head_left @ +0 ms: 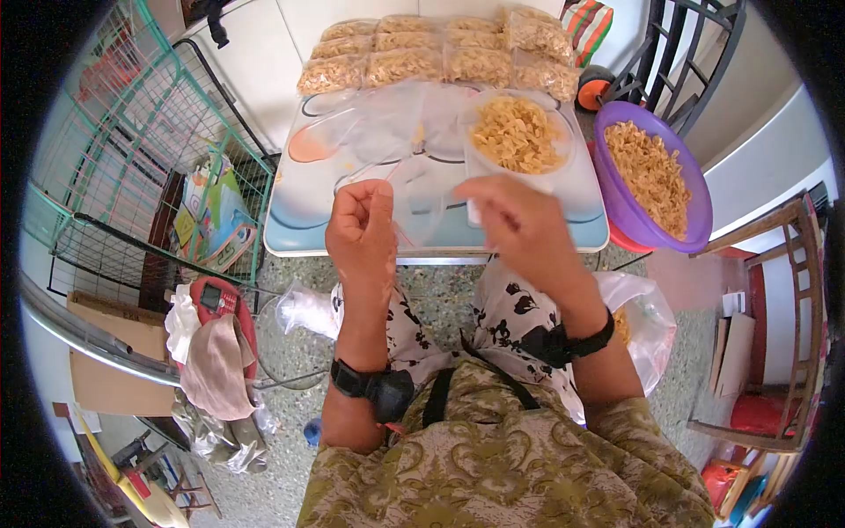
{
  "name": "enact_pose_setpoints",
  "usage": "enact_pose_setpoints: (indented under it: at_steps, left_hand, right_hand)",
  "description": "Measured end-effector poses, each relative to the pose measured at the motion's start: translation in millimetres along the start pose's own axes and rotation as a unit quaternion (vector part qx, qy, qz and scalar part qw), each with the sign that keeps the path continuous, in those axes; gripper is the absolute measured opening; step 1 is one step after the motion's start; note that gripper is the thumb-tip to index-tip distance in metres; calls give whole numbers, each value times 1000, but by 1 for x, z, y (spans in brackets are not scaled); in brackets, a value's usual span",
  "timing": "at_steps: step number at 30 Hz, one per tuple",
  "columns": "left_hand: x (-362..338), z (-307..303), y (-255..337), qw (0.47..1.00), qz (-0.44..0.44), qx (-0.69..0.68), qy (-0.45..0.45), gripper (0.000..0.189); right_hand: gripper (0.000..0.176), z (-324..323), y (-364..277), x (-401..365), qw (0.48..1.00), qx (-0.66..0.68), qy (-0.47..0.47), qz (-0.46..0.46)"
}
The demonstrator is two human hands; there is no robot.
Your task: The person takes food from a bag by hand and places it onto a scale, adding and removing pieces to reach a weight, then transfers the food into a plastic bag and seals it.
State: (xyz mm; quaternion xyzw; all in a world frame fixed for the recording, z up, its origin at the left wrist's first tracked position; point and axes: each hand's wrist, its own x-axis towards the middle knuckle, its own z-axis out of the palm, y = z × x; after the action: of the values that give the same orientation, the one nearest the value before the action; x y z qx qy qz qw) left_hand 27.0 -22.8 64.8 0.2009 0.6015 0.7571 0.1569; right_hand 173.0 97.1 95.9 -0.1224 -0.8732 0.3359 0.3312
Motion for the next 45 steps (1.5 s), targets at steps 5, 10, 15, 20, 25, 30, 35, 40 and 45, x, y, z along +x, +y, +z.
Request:
enact_pose_setpoints:
  at_steps: [5, 10, 15, 20, 25, 30, 35, 40, 45]
  left_hand:
    - [12, 9, 1, 1000, -11, -20, 21, 17]
    - [26, 16, 0, 999, 3, -26, 32, 14]
    - [41, 19, -8, 998, 36, -15, 43, 16]
    - [46, 33, -9, 1000, 25, -16, 6, 15]
    - [48, 43, -15, 1000, -3, -14, 1, 16]
    - [50, 45, -20, 1000, -8, -21, -8, 17]
    - [50, 45, -21, 999, -22, -25, -14, 18]
    - [50, 43, -22, 999, -22, -28, -11, 17]
    - [49, 41, -22, 999, -22, -34, -15, 17]
  right_hand:
    - [24, -51, 25, 18, 987, -94, 94, 94]
    - [34, -83, 64, 52, 977, -198, 49, 67]
    - [53, -77, 63, 76, 963, -259, -7, 73]
    - [57, -59, 61, 95, 927, -356, -68, 96]
    - [47, -53, 62, 100, 922, -335, -144, 133]
    - [35, -60, 93, 94, 942, -312, -114, 36]
    - [30, -64, 92, 94, 952, -287, -106, 24]
    - [27, -76, 90, 92, 978, -193, -72, 37]
    - [26, -87, 87, 93, 984, -158, -41, 71]
